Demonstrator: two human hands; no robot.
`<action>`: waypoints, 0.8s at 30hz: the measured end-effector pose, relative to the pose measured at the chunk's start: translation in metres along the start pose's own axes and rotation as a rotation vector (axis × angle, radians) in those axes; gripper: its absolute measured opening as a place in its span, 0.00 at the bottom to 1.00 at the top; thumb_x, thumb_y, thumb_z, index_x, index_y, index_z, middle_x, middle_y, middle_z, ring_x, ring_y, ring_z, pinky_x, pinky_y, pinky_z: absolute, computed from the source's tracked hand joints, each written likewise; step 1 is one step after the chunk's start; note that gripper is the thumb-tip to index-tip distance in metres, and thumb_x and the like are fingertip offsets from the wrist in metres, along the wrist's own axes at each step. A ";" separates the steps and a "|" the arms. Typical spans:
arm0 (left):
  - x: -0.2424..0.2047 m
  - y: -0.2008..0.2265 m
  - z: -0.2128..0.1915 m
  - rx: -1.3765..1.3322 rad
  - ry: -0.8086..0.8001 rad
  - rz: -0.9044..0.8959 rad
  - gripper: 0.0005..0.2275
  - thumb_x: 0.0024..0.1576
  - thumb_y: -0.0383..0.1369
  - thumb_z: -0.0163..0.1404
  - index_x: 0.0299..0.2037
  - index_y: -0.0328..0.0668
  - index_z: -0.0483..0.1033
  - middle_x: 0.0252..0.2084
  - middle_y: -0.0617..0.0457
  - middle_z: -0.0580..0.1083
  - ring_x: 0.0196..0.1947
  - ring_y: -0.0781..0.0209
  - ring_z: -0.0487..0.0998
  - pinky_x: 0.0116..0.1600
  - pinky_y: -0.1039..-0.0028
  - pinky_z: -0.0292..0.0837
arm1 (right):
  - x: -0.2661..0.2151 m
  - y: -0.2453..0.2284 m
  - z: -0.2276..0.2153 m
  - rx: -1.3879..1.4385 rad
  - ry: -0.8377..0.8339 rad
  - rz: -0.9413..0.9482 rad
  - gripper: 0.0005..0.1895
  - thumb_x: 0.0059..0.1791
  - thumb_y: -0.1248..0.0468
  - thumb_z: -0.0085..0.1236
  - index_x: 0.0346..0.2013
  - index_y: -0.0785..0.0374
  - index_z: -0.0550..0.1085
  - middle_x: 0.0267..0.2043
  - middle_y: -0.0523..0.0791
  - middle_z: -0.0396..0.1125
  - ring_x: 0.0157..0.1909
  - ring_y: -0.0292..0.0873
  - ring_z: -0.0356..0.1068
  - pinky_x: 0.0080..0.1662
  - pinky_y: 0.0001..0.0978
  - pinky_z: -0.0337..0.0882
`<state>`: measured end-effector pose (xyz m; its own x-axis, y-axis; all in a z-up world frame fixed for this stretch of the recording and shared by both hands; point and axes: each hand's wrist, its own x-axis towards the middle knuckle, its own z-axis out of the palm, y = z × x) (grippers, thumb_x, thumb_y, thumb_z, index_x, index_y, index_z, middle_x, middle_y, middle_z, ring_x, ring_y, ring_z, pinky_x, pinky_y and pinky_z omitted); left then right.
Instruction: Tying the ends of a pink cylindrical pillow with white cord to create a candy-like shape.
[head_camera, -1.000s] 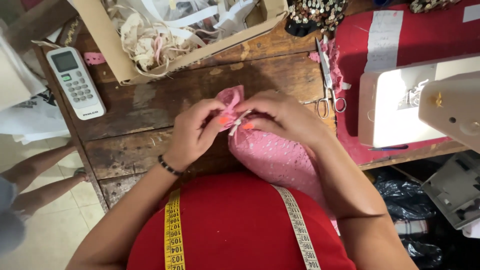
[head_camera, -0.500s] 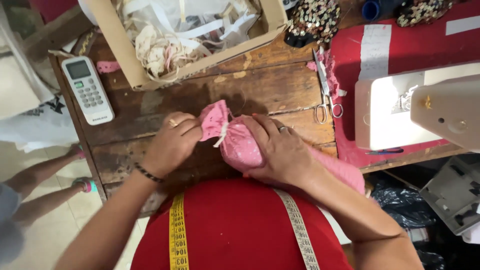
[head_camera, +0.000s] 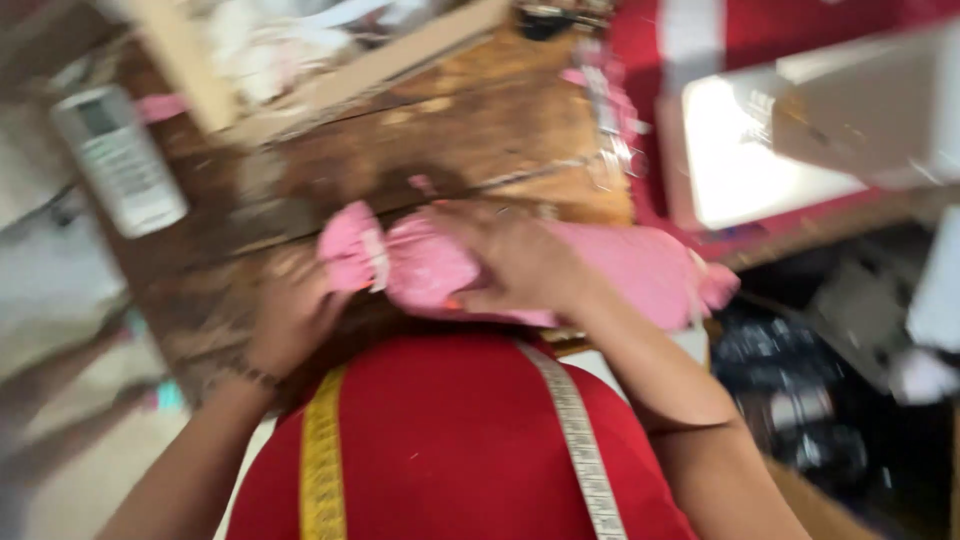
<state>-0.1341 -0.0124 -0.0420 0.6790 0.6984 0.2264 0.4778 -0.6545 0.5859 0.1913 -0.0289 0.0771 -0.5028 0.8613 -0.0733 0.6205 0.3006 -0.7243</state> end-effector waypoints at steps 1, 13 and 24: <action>-0.005 -0.006 0.001 -0.040 -0.013 0.053 0.07 0.56 0.35 0.59 0.40 0.42 0.79 0.41 0.47 0.77 0.51 0.43 0.78 0.59 0.53 0.68 | -0.018 -0.010 0.004 -0.023 0.029 0.057 0.47 0.39 0.49 0.71 0.67 0.65 0.65 0.63 0.63 0.65 0.62 0.70 0.67 0.61 0.63 0.65; 0.005 0.012 -0.053 0.127 0.011 0.070 0.11 0.57 0.37 0.65 0.37 0.38 0.80 0.37 0.46 0.79 0.38 0.47 0.77 0.54 0.59 0.70 | -0.241 0.012 -0.004 -0.704 0.398 0.541 0.50 0.47 0.27 0.46 0.76 0.51 0.58 0.78 0.50 0.48 0.80 0.56 0.42 0.69 0.68 0.48; 0.009 0.008 -0.027 -0.058 0.168 0.013 0.11 0.62 0.35 0.52 0.48 0.38 0.81 0.53 0.43 0.73 0.53 0.46 0.72 0.58 0.58 0.61 | -0.226 0.058 -0.006 -0.436 0.463 0.436 0.45 0.38 0.66 0.70 0.69 0.61 0.64 0.65 0.51 0.64 0.72 0.59 0.58 0.69 0.70 0.47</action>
<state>-0.1393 -0.0037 -0.0138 0.5804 0.7313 0.3582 0.4332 -0.6498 0.6246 0.3450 -0.2037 0.0560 0.0853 0.9936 0.0741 0.9341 -0.0539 -0.3528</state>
